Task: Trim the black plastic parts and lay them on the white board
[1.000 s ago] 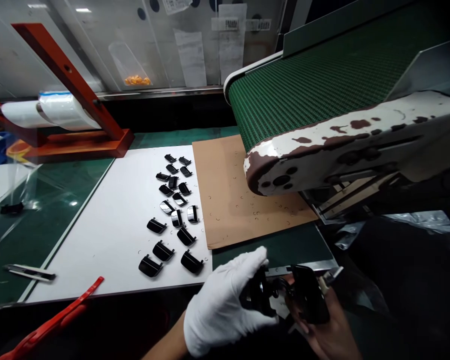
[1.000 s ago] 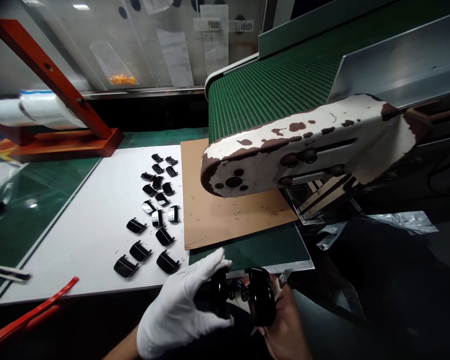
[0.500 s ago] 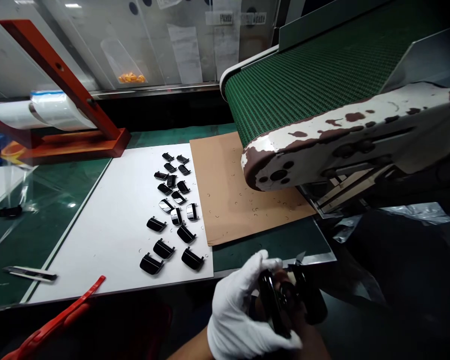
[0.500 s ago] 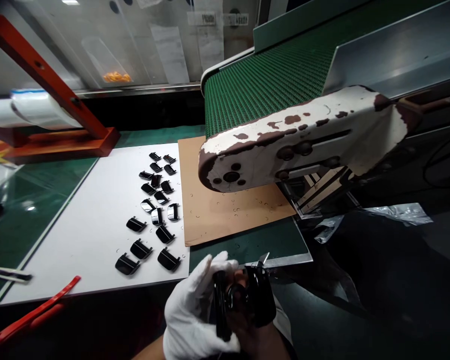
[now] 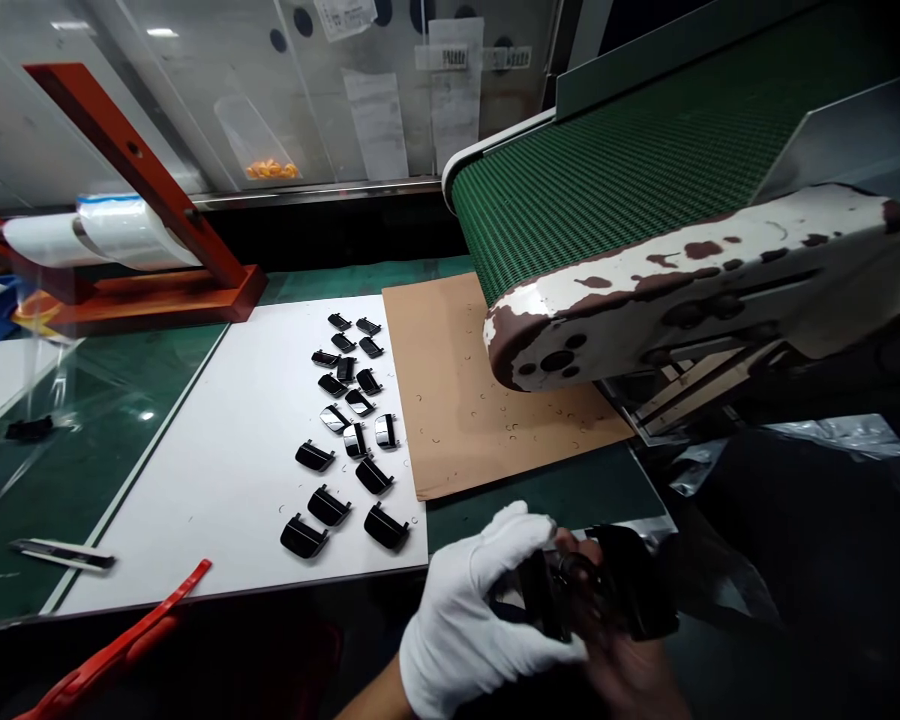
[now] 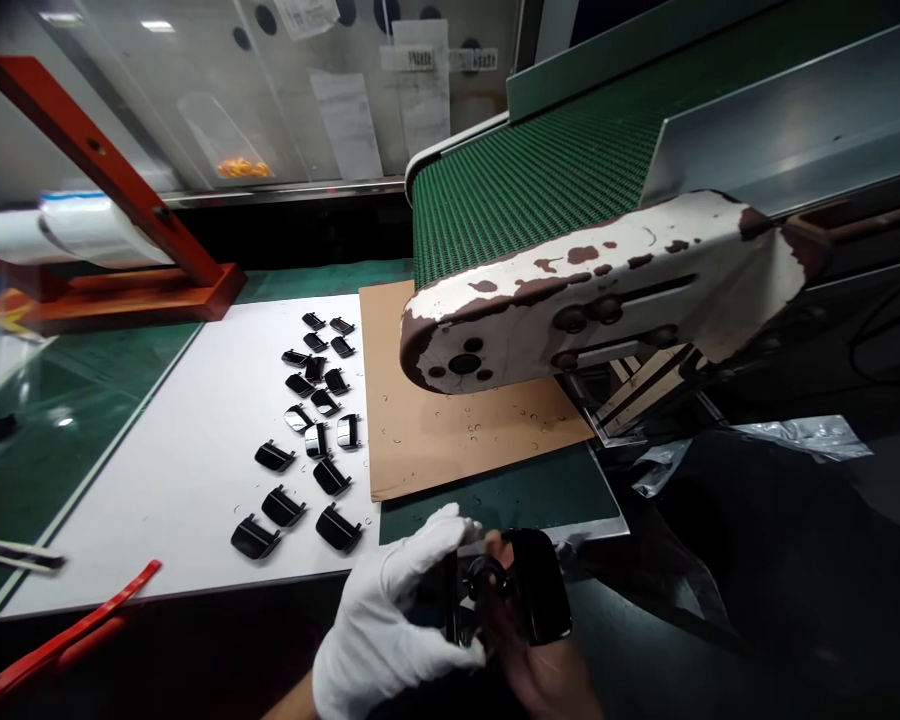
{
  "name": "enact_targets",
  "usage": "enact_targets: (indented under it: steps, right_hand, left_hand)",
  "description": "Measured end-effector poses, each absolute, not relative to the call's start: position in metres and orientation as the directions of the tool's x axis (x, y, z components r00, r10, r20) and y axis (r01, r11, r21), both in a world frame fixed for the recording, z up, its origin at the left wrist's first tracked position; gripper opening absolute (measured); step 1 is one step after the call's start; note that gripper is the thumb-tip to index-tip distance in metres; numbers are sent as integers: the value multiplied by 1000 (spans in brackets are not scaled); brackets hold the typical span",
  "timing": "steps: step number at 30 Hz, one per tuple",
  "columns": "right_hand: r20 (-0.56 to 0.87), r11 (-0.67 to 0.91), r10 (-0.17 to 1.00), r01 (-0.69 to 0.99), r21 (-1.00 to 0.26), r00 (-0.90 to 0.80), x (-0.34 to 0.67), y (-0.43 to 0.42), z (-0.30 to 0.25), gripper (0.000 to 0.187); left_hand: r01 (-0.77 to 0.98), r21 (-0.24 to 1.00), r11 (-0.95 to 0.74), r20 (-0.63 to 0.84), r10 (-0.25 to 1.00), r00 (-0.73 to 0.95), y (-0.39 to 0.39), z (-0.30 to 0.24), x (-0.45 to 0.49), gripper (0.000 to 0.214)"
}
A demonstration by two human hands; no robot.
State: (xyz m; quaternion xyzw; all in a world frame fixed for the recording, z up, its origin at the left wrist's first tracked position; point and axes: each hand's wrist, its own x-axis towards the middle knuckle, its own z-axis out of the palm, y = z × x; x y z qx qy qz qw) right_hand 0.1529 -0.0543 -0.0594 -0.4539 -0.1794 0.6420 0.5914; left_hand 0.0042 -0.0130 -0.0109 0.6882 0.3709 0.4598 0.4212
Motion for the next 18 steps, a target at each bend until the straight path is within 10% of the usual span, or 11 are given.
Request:
enact_targets:
  steps: [11,18]
  right_hand:
    - [-439,-434,894,69,-898,-93,182,-47,-17,32]
    - [-512,-476,844,217,-852,-159,170,-49,-40,29]
  left_hand:
    - [379,913,-152,-154,731,665,-4,0,-17,48]
    - [617,737,-275,-356,618,701,-2,-14,-15,34]
